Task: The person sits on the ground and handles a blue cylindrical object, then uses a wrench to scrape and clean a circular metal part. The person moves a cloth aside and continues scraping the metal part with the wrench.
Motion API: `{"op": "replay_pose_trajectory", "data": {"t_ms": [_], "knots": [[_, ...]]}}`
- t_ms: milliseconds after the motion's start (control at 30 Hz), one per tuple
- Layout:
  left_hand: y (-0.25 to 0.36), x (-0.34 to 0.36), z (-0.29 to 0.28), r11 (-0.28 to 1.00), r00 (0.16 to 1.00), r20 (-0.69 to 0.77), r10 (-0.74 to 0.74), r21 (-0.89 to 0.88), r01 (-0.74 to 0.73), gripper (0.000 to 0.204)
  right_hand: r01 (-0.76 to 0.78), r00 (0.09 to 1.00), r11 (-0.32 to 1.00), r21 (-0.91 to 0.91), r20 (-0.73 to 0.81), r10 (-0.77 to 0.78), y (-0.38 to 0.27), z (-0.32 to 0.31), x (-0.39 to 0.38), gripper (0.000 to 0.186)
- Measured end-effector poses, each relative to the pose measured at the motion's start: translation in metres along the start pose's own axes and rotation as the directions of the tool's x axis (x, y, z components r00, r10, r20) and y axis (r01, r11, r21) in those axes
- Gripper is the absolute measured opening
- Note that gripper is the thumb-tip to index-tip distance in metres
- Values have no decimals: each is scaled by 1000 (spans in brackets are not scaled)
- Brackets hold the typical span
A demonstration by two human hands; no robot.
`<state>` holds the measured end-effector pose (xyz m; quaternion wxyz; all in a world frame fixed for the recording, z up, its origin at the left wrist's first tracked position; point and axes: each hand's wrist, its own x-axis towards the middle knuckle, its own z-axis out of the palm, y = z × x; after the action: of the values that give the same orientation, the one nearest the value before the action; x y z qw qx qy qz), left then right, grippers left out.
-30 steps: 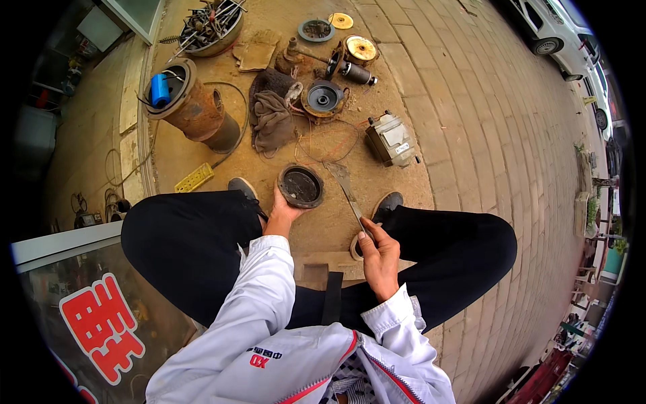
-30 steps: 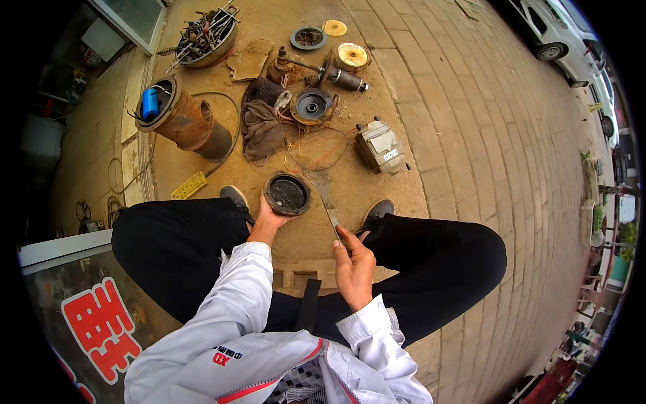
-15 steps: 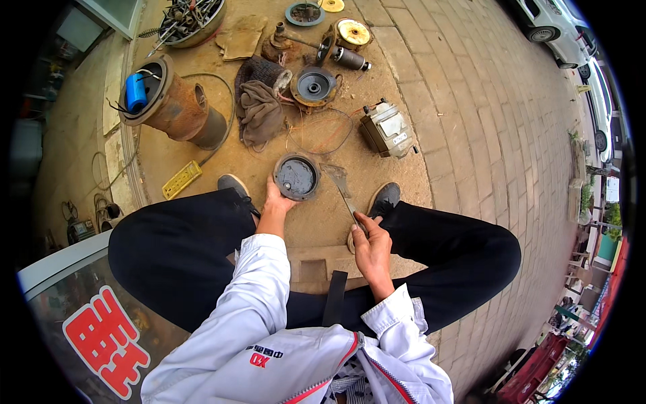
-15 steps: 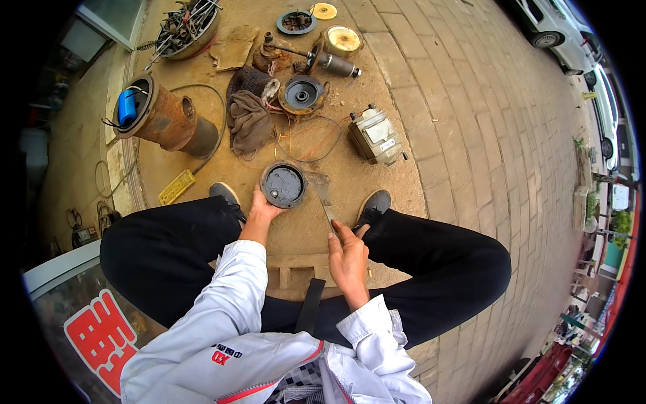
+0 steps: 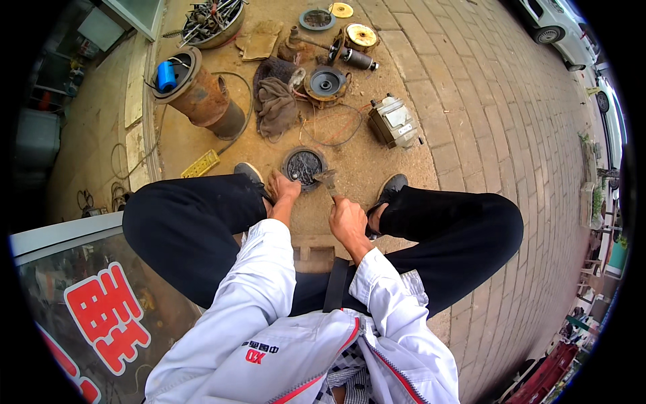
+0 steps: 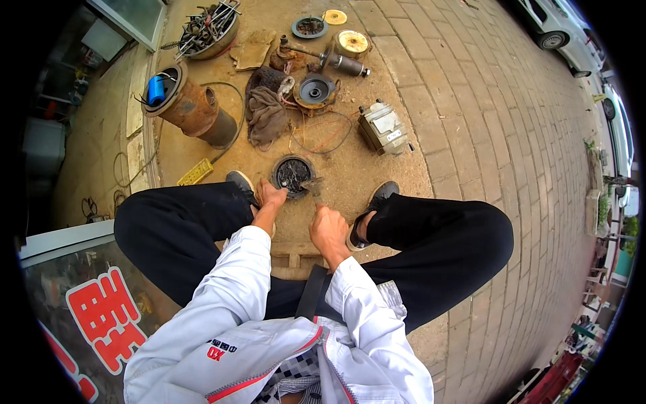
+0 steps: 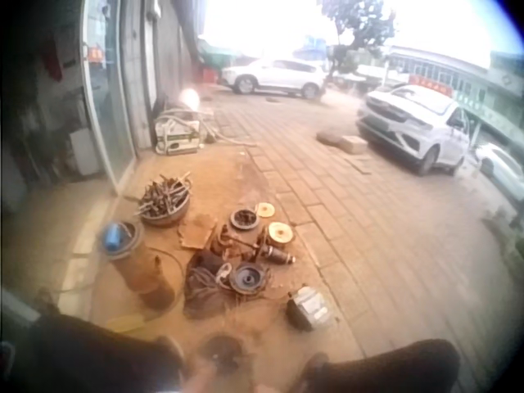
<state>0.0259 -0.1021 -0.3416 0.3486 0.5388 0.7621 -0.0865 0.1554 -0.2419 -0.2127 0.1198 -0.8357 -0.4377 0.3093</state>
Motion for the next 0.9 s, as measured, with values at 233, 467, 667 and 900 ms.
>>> {"op": "replay_pose_trajectory", "data": {"t_ms": [233, 467, 667, 900], "knots": [[27, -15, -1, 971, 995, 38, 96, 215, -102, 135, 14, 997, 997, -79, 76, -8, 4, 0, -4, 31], [40, -3, 14, 946, 991, 107, 75, 306, -104, 142, 32, 997, 985, -169, 80, -19, 7, 5, -16, 40], [48, -3, 18, 947, 992, 100, 78, 304, -105, 142, 31, 999, 988, -153, 13, -30, 2, 15, 19, 42], [49, 2, 15, 943, 995, 81, 52, 324, -76, 140, 55, 997, 980, -193, 64, -43, 7, 5, 2, 39]]}}
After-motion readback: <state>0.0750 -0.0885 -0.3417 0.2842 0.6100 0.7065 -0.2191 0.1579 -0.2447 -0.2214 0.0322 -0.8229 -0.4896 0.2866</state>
